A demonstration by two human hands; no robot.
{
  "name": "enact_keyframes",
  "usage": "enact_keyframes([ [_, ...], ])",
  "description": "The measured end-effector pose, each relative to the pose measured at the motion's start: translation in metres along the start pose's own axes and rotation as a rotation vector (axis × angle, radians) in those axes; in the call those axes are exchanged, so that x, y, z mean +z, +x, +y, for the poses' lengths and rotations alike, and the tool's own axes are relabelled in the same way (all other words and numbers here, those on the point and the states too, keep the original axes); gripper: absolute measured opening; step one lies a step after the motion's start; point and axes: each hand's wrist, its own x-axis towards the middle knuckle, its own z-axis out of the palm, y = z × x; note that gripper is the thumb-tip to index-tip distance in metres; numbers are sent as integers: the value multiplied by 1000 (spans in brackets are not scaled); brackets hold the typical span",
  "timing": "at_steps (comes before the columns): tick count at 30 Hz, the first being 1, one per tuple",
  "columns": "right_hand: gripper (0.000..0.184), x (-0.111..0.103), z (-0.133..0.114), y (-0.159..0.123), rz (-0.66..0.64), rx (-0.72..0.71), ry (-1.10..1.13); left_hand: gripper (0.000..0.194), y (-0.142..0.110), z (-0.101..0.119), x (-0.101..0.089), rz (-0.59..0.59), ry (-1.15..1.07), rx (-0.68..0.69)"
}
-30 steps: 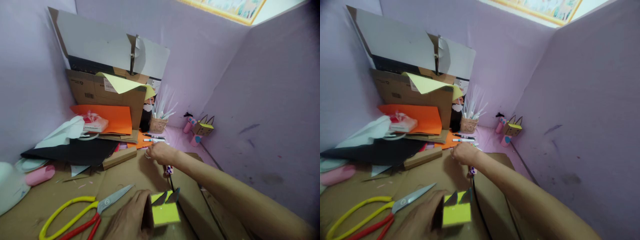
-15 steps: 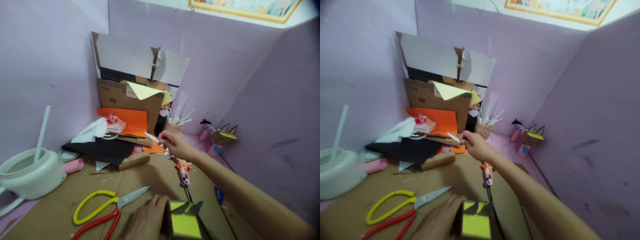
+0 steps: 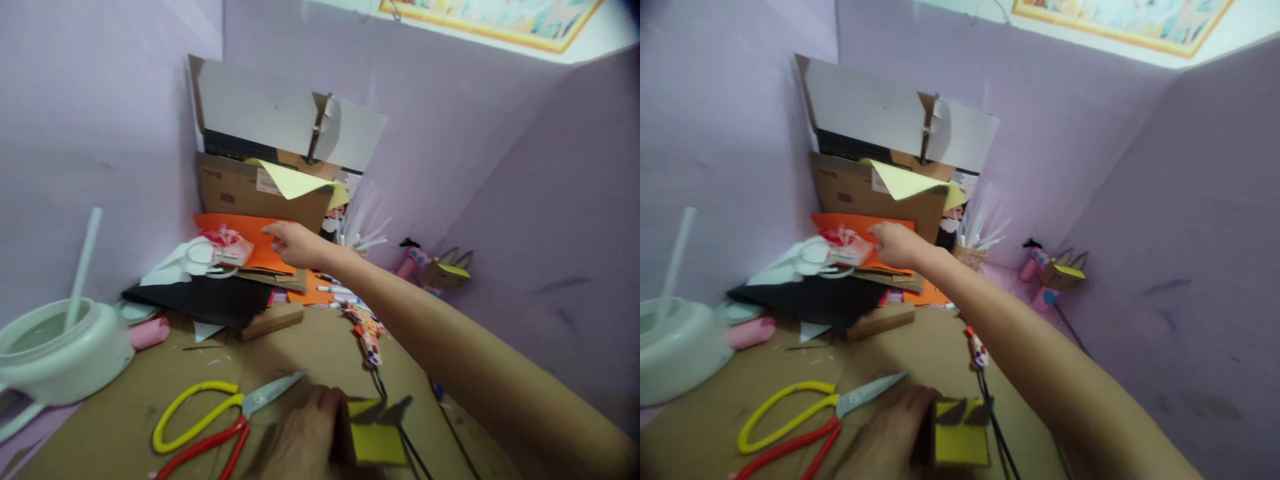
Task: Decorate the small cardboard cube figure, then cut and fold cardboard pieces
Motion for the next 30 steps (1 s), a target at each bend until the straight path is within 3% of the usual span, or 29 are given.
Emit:
enact_keyframes([
  [5,19,-32,44,-130,-33,370,-108,46,-6,4,-2,97,-58,34],
  [8,13,-15,54,-207,-52,600,-122,45,-1,3,-4,169,-224,16],
  [10,28,11,49,-238,-38,700,-111,46,3,1,-7,237,-275,-38],
  [12,47,38,39,-250,5,778,-119,53,6,-2,-9,304,-283,-81],
  [13,49,50,35,-250,25,808,-129,57,6,-3,-10,324,-295,-86],
  [18,38,78,34,-234,78,854,-128,58,6,-4,-7,305,-445,-32],
  [21,24,82,49,-238,112,887,-103,55,7,-4,-5,262,-469,-78],
  [25,22,80,64,-250,177,955,-53,55,9,-3,-5,176,-460,-118],
  [30,22,60,49,-253,286,924,169,51,8,1,-8,142,-475,-68],
])
